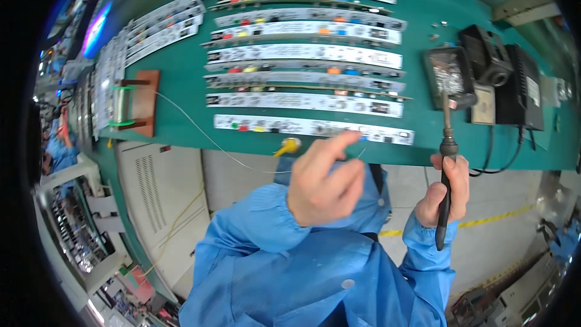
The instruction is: Solder electronic components onto narrow circuit board strips at a manual assembly station.
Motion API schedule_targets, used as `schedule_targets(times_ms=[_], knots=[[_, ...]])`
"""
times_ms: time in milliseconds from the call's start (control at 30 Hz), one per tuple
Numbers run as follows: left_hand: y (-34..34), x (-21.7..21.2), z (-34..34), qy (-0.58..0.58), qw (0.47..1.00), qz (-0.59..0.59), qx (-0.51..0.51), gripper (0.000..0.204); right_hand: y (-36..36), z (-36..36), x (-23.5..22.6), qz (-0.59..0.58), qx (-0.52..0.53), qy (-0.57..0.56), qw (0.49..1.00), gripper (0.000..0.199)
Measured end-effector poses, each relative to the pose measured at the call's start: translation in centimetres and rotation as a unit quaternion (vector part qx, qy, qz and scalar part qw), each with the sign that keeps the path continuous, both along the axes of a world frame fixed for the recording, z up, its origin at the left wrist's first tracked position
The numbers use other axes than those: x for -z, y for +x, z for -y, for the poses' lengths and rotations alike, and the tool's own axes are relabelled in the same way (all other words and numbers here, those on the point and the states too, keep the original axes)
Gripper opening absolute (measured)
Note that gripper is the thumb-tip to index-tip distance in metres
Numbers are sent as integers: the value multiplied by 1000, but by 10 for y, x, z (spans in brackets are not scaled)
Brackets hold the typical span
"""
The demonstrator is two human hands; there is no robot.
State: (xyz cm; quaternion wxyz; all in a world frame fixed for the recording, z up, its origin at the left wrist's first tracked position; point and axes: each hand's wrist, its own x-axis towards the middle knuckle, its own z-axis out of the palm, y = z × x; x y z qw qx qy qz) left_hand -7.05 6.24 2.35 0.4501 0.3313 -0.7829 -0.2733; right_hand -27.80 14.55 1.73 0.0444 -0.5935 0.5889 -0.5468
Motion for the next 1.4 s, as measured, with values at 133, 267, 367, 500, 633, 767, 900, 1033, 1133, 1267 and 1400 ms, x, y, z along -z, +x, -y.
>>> schedule_targets(times_ms=[133, 267, 367, 500, 633, 767, 900, 1033, 1133, 1267, 1400], knots=[[36, -18, -6, -13, 999, 27, -15, 23, 19, 21, -1, -137, 38, 78, 987, 36], [109, -23, 14, -16, 987, 73, -140, 9, 17, 26, 8, -162, 53, 95, 981, 42], [136, -22, 34, -2, 959, 121, -256, 9, 20, 26, 15, -131, 49, 101, 985, 43], [147, -14, 47, 55, 941, 155, -295, 16, 21, 24, 17, -116, 51, 104, 986, 43], [145, -9, 52, 42, 944, 220, -240, 16, 23, 22, 15, -95, 56, 96, 989, 45], [149, -14, 40, 169, 943, 78, -275, 12, 27, 15, 23, 35, 55, 61, 996, 54], [159, -13, 44, 267, 934, -136, -196, 12, 23, 21, 11, -33, 25, -39, 998, 58], [169, -7, 56, 311, 925, -207, -73, 19, 22, 13, 3, 4, 13, -35, 999, 63], [163, -10, 61, 329, 914, -225, -67, 22, 20, 9, 3, 27, 3, -34, 999, 64], [174, -5, 68, 287, 942, -173, -10, 22, 18, 5, -1, 53, -25, -12, 998, 62], [185, -3, 72, 310, 932, -184, 23, 22, 17, 4, 4, 129, -59, -17, 990, 56]])
